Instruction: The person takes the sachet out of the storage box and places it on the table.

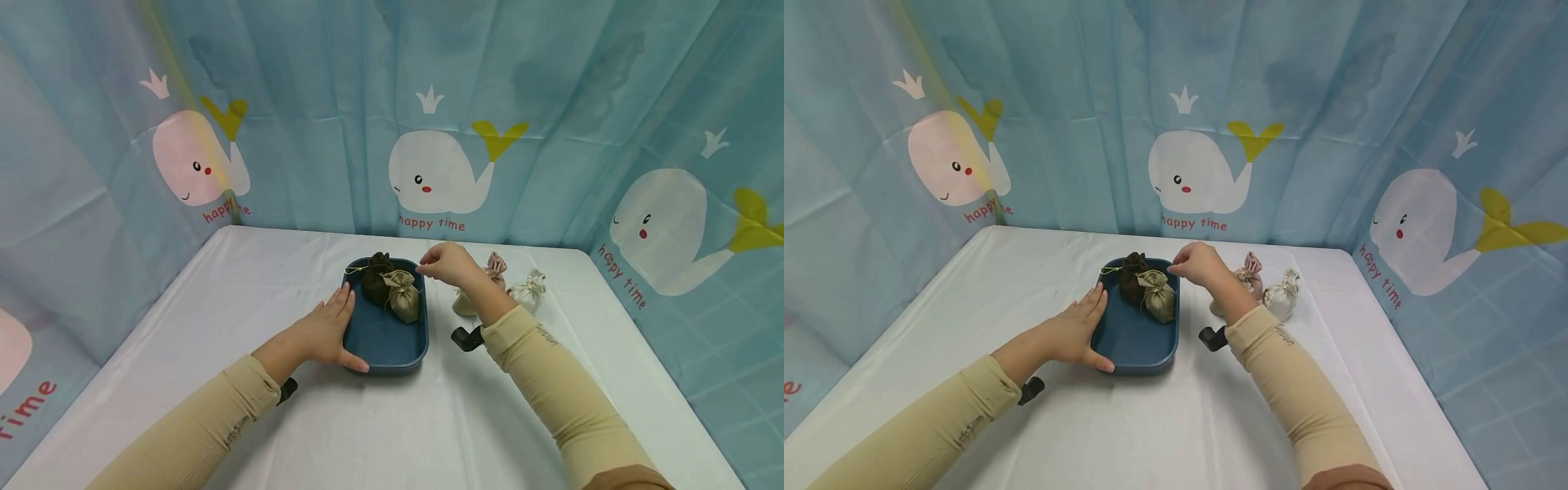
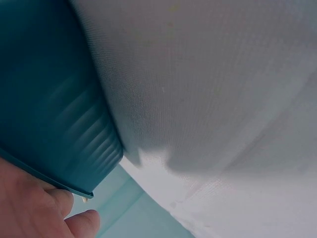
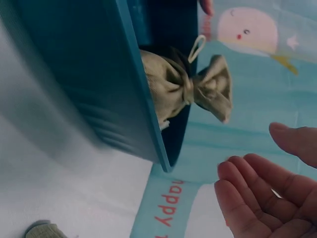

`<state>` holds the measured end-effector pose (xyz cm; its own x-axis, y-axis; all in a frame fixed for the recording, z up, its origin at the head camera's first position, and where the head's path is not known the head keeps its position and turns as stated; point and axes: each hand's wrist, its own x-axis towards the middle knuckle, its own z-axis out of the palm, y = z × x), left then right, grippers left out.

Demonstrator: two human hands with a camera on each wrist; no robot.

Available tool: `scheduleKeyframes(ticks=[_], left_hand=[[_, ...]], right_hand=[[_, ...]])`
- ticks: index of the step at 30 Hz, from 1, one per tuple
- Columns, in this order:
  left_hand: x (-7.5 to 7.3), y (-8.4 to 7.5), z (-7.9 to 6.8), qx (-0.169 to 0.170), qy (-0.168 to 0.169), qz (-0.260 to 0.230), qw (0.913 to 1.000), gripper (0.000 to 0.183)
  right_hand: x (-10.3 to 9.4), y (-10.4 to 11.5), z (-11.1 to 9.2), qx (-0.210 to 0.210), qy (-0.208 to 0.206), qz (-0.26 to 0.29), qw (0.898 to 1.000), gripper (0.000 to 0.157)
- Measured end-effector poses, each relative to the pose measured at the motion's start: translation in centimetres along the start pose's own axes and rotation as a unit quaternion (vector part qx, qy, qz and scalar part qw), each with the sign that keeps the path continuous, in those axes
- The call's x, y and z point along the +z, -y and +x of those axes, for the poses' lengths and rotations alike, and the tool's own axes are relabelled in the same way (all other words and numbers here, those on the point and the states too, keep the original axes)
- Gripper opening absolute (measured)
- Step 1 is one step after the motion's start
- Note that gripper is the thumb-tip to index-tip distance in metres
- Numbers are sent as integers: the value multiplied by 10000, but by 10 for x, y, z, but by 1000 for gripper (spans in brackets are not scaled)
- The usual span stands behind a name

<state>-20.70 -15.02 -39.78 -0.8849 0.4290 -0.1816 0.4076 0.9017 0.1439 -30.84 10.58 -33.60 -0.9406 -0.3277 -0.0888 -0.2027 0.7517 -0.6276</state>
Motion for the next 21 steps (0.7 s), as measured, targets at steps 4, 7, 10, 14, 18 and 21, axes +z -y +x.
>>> scheduleKeyframes(ticks=[4, 7, 10, 14, 18, 21], left_hand=[[0, 0, 0, -1, -9, -48, 10000, 141], [-1, -1, -1, -8, -5, -79, 10000, 141], [-1, -1, -1, -11, 5, -83, 10000, 140], [-2, -1, -1, -5, -18, -76, 10000, 140], [-2, -1, -2, 2, -31, -96, 9999, 140], [-2, -1, -2, 1, -33, -106, 9999, 140]], right_hand=[[7, 3, 2, -71, 175, -203, 9996, 26], [11, 6, 3, -118, 224, -375, 9990, 26], [16, 8, 4, -125, 205, -460, 9987, 23], [20, 8, 5, -151, 133, -462, 9987, 18], [24, 9, 6, -193, 80, -531, 9984, 16], [26, 10, 7, -201, 62, -567, 9982, 15]])
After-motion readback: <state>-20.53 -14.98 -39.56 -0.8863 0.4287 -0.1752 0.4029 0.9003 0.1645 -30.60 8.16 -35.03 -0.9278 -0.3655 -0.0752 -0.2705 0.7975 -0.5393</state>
